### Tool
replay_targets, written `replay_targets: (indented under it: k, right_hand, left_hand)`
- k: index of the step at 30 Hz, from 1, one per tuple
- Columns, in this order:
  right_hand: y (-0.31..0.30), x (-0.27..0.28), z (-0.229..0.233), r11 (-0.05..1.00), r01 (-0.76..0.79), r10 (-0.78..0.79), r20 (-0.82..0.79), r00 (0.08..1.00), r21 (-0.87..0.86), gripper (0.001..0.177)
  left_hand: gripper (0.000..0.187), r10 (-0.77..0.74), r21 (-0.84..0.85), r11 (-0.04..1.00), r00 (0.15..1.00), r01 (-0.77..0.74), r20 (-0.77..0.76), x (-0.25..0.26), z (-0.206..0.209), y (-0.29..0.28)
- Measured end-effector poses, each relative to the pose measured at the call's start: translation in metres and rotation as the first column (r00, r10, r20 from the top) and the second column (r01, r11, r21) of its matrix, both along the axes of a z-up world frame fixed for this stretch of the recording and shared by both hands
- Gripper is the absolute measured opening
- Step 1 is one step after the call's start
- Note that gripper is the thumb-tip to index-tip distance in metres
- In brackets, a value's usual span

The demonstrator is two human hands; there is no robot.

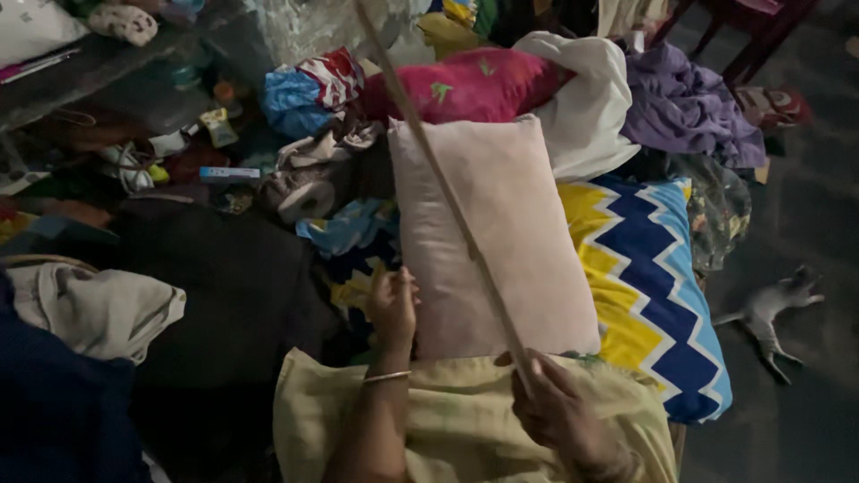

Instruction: The person stuffs a pillow with a blue, yellow, and white zigzag patterned cover. They then use a long wooden stick to repeatedly press and smooth the surface of a plain beige pillow.

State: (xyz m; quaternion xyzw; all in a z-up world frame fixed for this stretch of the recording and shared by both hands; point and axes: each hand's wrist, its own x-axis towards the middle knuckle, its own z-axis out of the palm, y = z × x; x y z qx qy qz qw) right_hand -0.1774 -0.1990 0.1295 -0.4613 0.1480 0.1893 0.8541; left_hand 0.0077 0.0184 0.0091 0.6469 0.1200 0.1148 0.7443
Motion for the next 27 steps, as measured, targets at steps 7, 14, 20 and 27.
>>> replay_targets:
  k: [7,14,20,27]
  right_hand:
    - [-0.017,-0.013,-0.027,0.971,0.069,0.037,0.424,0.905,-0.231,0.035]
    - [0.014,0.001,-0.134,0.941,-0.051,0.029,-0.071,0.997,-0.333,0.027]
    - [0.023,-0.019,-0.042,0.842,-0.23,0.129,-0.232,0.964,-0.489,0.03]
    - [0.005,0.015,-0.062,0.904,0.426,-0.427,0.053,0.903,0.034,0.028]
  left_hand:
    - [0.038,0.11,-0.41,0.903,0.991,-0.132,-0.075,0.003,0.006,0.017]
    - [0.04,0.131,-0.424,0.892,0.988,-0.156,-0.086,-0.001,0.013,0.017]
    - [0.039,0.133,-0.486,0.859,0.987,-0.158,-0.087,0.002,0.009,0.02]
    - [0.037,0.32,-0.247,0.907,0.94,-0.34,-0.12,0.009,0.0,0.023]
